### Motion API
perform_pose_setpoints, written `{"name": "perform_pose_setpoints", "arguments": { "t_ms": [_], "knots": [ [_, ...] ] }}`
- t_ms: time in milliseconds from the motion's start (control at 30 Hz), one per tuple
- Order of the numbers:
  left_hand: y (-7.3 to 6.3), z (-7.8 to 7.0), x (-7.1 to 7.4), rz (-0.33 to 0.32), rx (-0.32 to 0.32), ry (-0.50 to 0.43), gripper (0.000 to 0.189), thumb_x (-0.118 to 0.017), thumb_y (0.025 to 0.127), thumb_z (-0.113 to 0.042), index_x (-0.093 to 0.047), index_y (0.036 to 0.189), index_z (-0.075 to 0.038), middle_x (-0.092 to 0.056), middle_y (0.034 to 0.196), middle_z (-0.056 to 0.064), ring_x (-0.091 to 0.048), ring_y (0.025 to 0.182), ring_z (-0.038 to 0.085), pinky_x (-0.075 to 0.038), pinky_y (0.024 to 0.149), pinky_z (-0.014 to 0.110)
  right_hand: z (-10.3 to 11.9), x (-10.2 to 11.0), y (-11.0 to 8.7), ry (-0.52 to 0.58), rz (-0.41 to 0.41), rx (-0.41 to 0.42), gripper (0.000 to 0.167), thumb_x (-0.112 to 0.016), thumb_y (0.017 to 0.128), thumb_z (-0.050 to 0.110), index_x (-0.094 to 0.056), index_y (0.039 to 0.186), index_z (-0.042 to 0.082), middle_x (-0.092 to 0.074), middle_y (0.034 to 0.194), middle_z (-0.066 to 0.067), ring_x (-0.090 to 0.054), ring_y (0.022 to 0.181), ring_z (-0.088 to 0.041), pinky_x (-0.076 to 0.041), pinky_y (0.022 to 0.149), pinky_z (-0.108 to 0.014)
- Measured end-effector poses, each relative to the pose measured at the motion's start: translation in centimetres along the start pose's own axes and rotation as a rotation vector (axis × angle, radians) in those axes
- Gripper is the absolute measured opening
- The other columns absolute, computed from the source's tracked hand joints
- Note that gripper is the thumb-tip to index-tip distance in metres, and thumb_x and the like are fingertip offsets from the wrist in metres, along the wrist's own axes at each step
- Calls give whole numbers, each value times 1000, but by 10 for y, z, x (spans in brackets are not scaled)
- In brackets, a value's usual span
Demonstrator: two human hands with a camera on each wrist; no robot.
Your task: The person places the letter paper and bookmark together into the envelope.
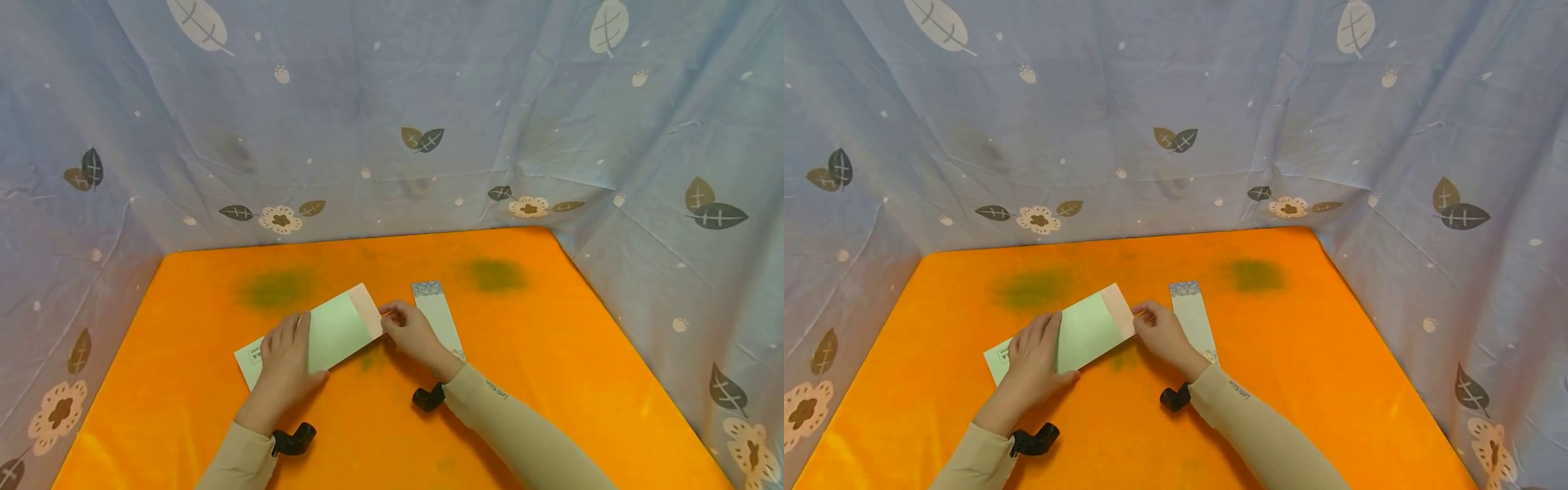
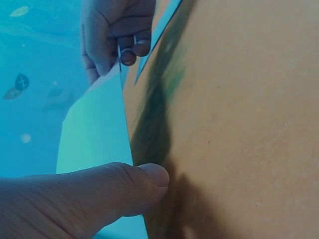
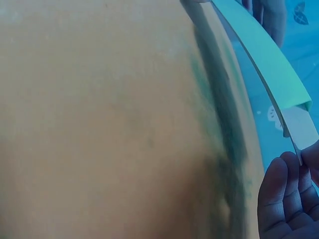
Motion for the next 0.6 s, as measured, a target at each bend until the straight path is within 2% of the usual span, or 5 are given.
{"name": "perform_pose_setpoints", "arguments": {
  "t_ms": [167,333,467,600],
  "knots": [
    [0,-1,-1,16,12,-10,110,-88,69,-30,-22,150,4,-23,148,27,-20,134,46,-13,105,62,-1,-5,0,22,21,-11,21,-54,100,15,-61,119,9,-64,90,-11,-62,74,-32,-50,60,-30],
    [1,-2,-2,19,11,-11,110,-88,69,-31,-22,150,4,-23,148,27,-20,134,45,-13,105,62,14,-8,-5,52,44,-23,22,-52,100,9,-60,120,2,-63,92,-21,-59,75,-43,-47,57,-31],
    [1,-1,-4,26,20,-3,111,-88,69,-32,-22,150,3,-23,148,27,-20,134,45,-13,106,62,20,-9,-9,49,42,17,22,-51,100,8,-60,118,0,-61,90,-20,-58,72,-41,-48,55,-32],
    [1,-2,-4,22,17,-3,111,-88,69,-32,-22,150,3,-24,148,27,-21,134,45,-13,106,62,7,-12,-4,18,28,16,22,-54,100,14,-61,118,5,-63,98,-13,-61,75,-34,-51,57,-31]
  ]
}}
Point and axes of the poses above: each hand's wrist, its own y-axis towards the middle knuckle, its own x-axis out of the back of the hand, z = x × y, the point moved 8 cm from there along y, towards the middle knuckle
